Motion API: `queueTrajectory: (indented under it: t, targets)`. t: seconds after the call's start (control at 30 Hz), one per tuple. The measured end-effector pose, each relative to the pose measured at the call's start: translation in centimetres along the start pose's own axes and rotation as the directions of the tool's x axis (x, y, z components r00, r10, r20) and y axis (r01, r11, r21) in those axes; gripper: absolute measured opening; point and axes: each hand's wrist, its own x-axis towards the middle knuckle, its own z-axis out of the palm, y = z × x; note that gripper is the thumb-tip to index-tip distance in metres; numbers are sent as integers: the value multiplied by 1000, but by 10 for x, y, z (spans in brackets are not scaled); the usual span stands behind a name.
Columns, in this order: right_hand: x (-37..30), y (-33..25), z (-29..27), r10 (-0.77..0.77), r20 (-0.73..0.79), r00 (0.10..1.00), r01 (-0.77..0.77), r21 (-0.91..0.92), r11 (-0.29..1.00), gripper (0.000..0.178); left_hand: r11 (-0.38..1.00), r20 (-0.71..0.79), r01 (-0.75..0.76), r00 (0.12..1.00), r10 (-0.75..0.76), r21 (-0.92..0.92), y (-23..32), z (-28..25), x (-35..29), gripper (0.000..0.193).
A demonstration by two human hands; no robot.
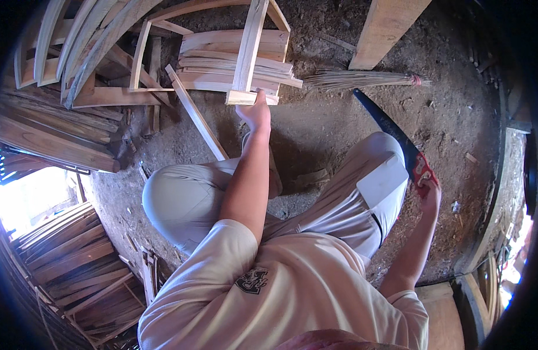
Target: The person selects and inspects thin wooden strips in a cluttered workshop. They then use a hand saw to cut a wooden frame piece while sitting on the floor, followed by sorting the cut strips.
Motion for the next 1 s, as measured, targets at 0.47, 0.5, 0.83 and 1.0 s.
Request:
queueTrajectory:
  t: [0.47,0.5,0.83,1.0]
  targets:
    - [-128,-250,-7,-469,61,881,473,-104,875,23,1000,-19,23,1000,-23,2,9,4,-3,41]
    - [-123,-250,-14,-451,96,887,458,-61,887,34,1000,-22,20,1000,-20,12,10,5,-3,42]
    - [-113,-166,336,-164,437,884,44,271,962,22,999,-45,15,999,-13,40,5,3,-2,40]
    - [-98,-120,421,0,523,852,-123,200,972,32,998,-33,58,998,-58,-8,2,7,-2,34]
